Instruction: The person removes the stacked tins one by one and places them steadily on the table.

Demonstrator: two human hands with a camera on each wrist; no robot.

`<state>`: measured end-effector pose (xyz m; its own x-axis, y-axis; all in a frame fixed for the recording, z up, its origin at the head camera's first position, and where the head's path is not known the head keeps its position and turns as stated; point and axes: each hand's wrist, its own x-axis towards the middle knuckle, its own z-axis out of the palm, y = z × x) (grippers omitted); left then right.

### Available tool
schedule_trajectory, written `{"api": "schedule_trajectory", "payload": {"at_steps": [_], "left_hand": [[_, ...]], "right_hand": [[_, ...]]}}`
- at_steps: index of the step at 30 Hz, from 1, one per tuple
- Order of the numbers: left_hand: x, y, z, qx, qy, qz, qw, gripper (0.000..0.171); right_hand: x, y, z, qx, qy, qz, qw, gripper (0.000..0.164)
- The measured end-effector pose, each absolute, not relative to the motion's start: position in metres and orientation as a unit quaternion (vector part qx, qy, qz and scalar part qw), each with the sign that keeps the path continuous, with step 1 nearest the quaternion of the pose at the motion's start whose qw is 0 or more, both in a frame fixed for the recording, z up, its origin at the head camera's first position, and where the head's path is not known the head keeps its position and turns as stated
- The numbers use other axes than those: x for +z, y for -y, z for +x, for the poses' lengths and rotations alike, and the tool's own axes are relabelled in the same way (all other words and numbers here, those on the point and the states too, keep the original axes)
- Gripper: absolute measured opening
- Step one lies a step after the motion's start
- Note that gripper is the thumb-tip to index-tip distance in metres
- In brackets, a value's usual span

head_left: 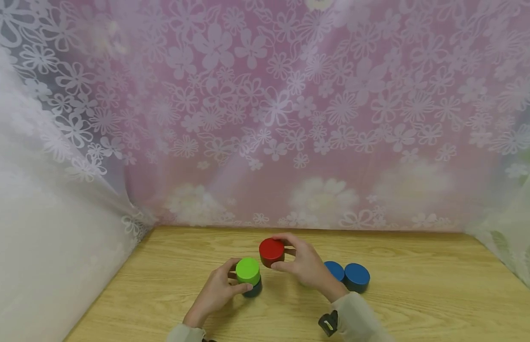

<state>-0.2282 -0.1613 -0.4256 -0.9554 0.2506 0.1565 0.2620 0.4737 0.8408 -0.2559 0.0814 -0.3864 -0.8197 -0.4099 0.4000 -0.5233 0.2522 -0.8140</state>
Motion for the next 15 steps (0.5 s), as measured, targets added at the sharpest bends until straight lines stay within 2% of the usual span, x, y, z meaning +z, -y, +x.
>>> {"api": "schedule_trajectory", "payload": {"at_steps": [15], "left_hand": [[-0.428, 0.163, -0.227, -0.483, 0.86, -0.163, 0.01, 0.065]], "right_hand": [[-0.387, -0.122, -0.255, 0.539, 0.796, 0.269, 0.069, 0.055]]}}
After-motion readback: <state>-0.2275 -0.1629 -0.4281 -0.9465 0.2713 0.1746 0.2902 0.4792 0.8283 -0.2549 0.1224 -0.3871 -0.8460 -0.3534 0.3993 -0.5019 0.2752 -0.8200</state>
